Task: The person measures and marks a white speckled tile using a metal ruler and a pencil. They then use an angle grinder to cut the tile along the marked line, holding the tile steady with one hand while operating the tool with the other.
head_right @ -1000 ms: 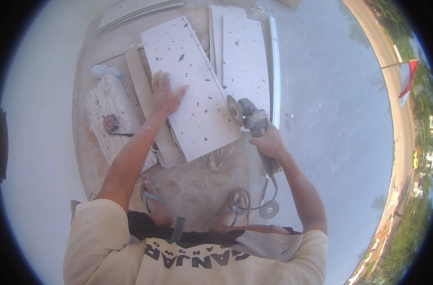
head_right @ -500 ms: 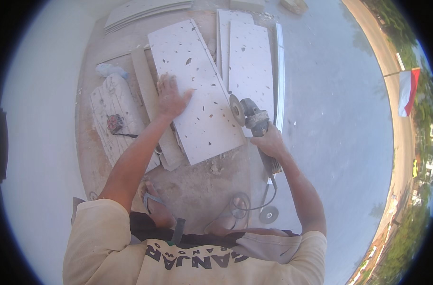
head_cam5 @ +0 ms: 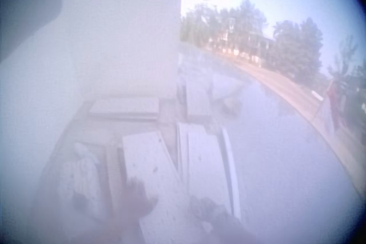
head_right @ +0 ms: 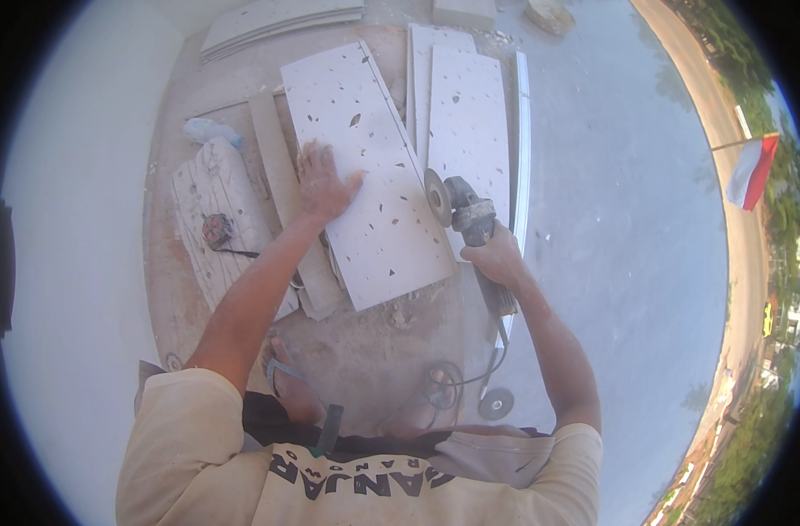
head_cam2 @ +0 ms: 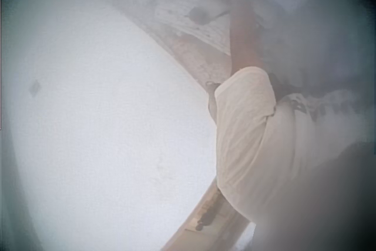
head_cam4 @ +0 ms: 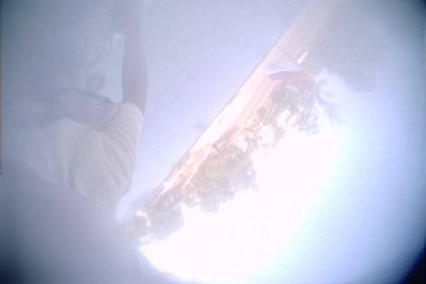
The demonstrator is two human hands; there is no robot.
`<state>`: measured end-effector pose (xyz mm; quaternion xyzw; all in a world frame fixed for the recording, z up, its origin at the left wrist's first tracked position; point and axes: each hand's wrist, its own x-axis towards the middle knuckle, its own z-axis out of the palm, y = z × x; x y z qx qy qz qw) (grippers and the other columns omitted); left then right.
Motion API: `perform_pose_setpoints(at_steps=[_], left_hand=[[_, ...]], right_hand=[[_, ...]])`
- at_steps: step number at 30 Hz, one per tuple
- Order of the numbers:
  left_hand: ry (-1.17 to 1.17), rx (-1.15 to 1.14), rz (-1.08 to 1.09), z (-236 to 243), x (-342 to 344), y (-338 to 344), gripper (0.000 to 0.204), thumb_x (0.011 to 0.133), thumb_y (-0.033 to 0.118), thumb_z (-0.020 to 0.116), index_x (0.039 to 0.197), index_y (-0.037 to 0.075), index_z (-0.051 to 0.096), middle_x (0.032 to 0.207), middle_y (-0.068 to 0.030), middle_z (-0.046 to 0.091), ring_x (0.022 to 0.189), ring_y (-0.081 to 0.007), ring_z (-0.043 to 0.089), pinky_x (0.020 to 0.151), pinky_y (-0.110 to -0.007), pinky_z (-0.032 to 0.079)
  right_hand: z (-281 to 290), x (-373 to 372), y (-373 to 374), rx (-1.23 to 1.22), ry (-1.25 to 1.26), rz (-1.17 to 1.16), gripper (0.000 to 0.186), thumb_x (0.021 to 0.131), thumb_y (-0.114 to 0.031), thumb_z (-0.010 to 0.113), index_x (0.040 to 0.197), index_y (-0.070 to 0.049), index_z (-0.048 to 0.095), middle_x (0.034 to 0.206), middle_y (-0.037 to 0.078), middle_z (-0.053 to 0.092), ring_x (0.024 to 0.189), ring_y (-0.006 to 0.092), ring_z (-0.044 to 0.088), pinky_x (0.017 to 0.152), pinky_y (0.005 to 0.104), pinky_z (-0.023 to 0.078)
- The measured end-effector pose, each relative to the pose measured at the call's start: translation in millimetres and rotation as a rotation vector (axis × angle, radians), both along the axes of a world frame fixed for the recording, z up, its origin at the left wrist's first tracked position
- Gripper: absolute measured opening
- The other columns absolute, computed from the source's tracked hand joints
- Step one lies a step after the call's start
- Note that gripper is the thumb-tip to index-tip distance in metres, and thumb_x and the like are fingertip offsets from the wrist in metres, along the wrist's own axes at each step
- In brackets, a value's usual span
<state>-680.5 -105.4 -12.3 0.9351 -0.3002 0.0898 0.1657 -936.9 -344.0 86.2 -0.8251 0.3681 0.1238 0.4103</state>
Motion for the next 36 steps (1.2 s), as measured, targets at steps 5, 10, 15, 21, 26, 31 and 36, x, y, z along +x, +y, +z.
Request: perform_pose_setpoints(at_steps=[5,10,15,21,26,31,36], left_hand=[[-0.008,-0.013,-0.002,-1,0,-1,0.092,0.089,0.056,0.070,0.144,-0.012,0.045,0.154,-0.0330,0.036,0.150,-0.0495,0.027,0.126,-0.059,0.018],[-0.003,-0.006,0.005,-2,1,-2,0.092,0.088,0.057,0.069,0.144,-0.012,0.047,0.155,-0.0348,0.035,0.150,-0.0506,0.026,0.127,-0.059,0.016],[0.012,0.034,0.015,-2,2,-3,0.093,0.089,0.058,0.066,0.146,-0.012,0.045,0.156,-0.0351,0.033,0.151,-0.0502,0.024,0.127,-0.058,0.014],[0.042,0.047,0.017,2,2,-5,0.092,0.090,0.057,0.064,0.149,-0.011,0.043,0.158,-0.0354,0.032,0.152,-0.0501,0.022,0.127,-0.059,0.012],[0.045,0.072,0.031,7,3,-9,0.093,0.090,0.058,0.064,0.150,-0.010,0.042,0.158,-0.0355,0.032,0.153,-0.0499,0.022,0.127,-0.060,0.012],[0.054,0.084,0.041,7,8,-11,0.095,0.091,0.059,0.062,0.152,-0.010,0.041,0.159,-0.0358,0.031,0.153,-0.0499,0.020,0.127,-0.062,0.011],[0.053,0.115,0.054,5,13,-15,0.096,0.091,0.061,0.060,0.154,-0.008,0.039,0.161,-0.0353,0.028,0.155,-0.0498,0.017,0.126,-0.063,0.008]], right_hand=[[-6,7,-4,-0.010,-0.005,-0.003,0.064,0.069,-0.023,0.077,0.122,0.009,0.062,0.111,0.023,0.072,0.106,0.0348,0.070,0.093,0.0427,0.055],[-2,19,-3,0.012,-0.004,-0.016,0.063,0.068,-0.023,0.077,0.120,0.008,0.063,0.109,0.023,0.072,0.104,0.0348,0.071,0.092,0.0428,0.055],[-5,26,-5,0.016,-0.038,0.004,0.061,0.069,-0.022,0.077,0.121,0.007,0.063,0.108,0.021,0.072,0.102,0.0339,0.070,0.091,0.0428,0.055],[-7,34,-5,-0.014,-0.064,-0.003,0.055,0.069,-0.020,0.077,0.117,0.004,0.065,0.097,0.015,0.071,0.089,0.0274,0.070,0.083,0.0398,0.056],[-8,42,-8,-0.017,-0.073,0.000,0.054,0.070,-0.020,0.077,0.117,0.004,0.066,0.097,0.016,0.072,0.089,0.0277,0.071,0.083,0.0401,0.056],[-13,51,-10,-0.033,-0.074,-0.010,0.055,0.069,-0.021,0.077,0.117,0.004,0.066,0.099,0.016,0.073,0.090,0.0282,0.071,0.083,0.0404,0.057],[-3,65,-7,-0.011,-0.030,-0.002,0.059,0.068,-0.024,0.079,0.118,0.005,0.065,0.105,0.020,0.073,0.100,0.0331,0.071,0.089,0.0418,0.056]])
